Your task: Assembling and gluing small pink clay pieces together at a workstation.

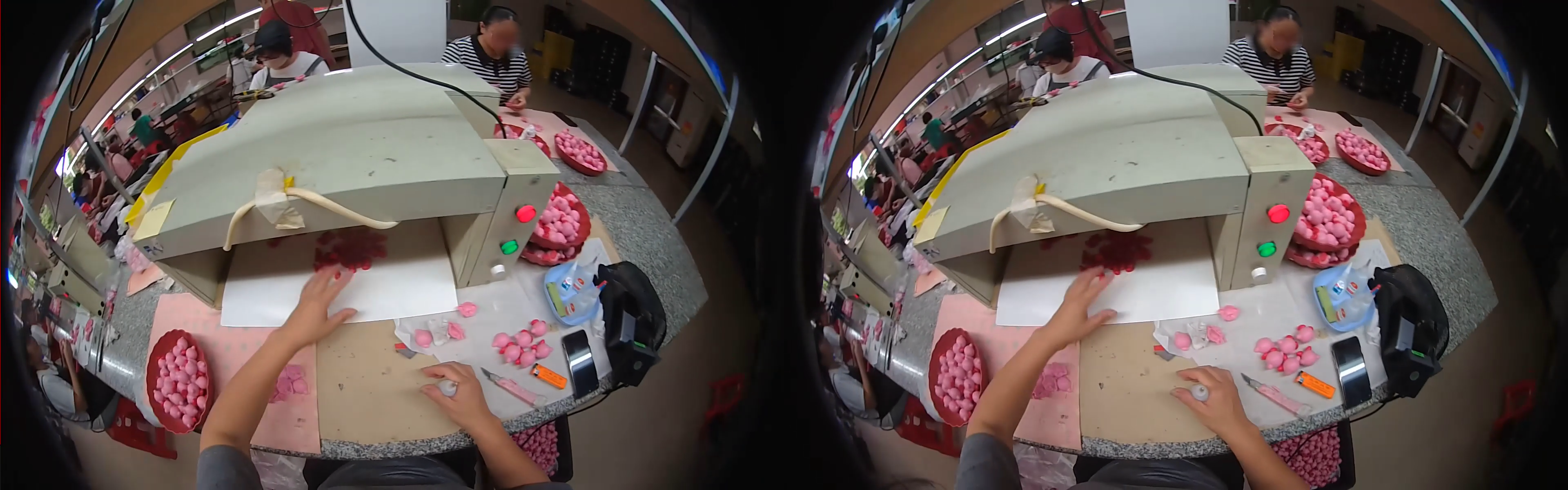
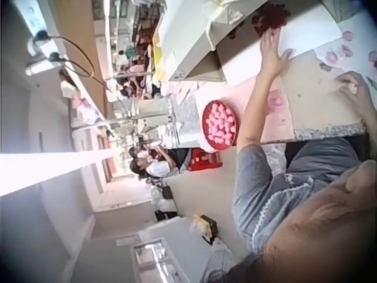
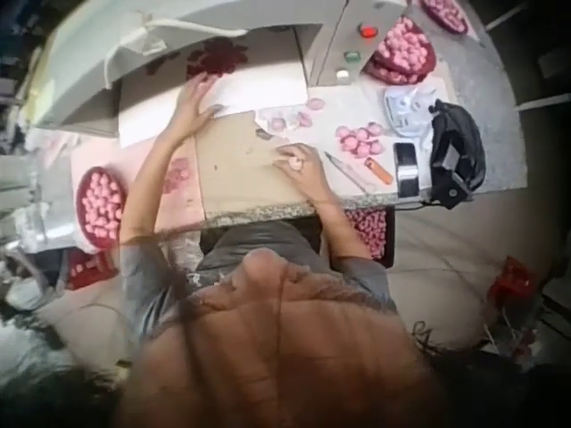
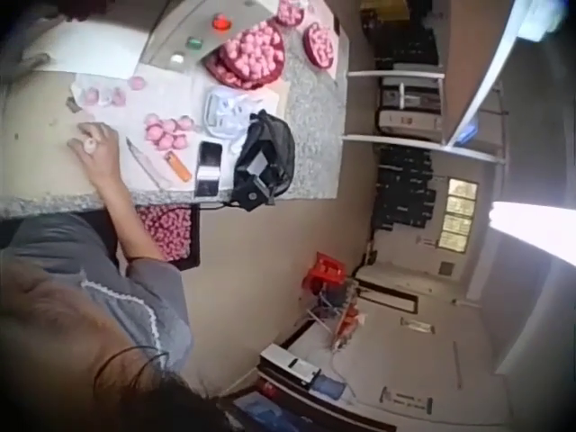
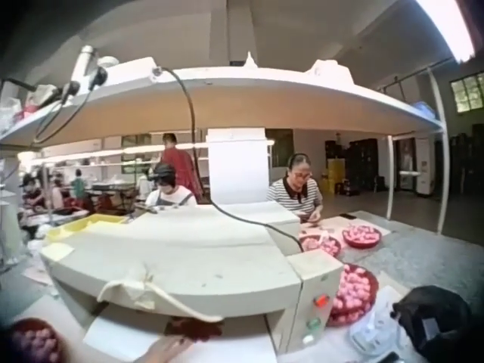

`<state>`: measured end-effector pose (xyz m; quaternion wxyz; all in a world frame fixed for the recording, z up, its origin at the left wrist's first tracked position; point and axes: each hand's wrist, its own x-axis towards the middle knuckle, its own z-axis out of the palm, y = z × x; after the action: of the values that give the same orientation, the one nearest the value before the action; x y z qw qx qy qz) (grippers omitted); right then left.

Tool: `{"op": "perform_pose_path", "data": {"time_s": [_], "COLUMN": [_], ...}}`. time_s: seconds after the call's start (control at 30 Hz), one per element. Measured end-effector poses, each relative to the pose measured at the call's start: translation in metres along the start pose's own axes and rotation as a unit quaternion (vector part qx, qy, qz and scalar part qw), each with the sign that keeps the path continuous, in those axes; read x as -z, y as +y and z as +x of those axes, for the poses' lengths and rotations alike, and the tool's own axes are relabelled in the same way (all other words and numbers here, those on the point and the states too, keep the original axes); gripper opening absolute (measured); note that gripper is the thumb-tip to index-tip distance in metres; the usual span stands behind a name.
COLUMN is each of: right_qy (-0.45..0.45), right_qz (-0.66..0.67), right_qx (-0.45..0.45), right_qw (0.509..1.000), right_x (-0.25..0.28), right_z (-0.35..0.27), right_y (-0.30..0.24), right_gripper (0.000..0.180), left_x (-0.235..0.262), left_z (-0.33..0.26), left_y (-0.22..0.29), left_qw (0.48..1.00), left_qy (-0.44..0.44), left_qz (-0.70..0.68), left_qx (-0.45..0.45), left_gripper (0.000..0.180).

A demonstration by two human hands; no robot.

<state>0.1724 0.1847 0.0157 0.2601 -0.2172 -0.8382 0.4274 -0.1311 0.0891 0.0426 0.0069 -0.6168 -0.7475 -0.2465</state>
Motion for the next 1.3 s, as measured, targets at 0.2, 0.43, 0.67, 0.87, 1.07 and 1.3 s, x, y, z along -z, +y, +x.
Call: {"op": "perform_pose_path", "data": {"time_s": [0.2, 0.43, 0.67, 0.87, 1.07, 1.3], "right_qy": [-0.02, -0.024, -0.032, -0.04, -0.049, -0.05], "right_qz": [-0.029, -0.06, -0.107, -0.095, -0.099, -0.093], "right_qx": [0.045, 0.05, 0.05, 0.051, 0.046, 0.036], "right_qw": [0.998, 0.997, 0.993, 0.993, 0.993, 0.994], "right_x": [-0.007, -0.01, -0.008, -0.011, -0.012, -0.011], "right_z": [0.002, 0.005, 0.007, 0.008, 0.01, 0.007], "right_y": [0.002, -0.004, -0.007, -0.011, -0.007, -0.012], "right_gripper": [0.03, 0.03, 0.029, 0.03, 0.032, 0.033], "left_x": [0.013, -0.023, 0.014, 0.021, -0.023, -0.051], "left_z": [0.033, 0.064, 0.057, 0.033, 0.084, 0.128], "left_y": [-0.054, -0.061, -0.073, -0.213, -0.203, -0.09], "left_qw": [0.996, 0.996, 0.957, 0.941, 0.979, 0.978], "left_qy": [0.016, 0.062, -0.011, 0.245, 0.171, 0.089], "left_qz": [0.035, -0.063, 0.264, 0.145, -0.029, -0.172], "left_qx": [0.079, 0.002, 0.119, 0.182, 0.103, 0.08], "left_gripper": [0.084, 0.064, 0.047, 0.037, 0.04, 0.039]}}
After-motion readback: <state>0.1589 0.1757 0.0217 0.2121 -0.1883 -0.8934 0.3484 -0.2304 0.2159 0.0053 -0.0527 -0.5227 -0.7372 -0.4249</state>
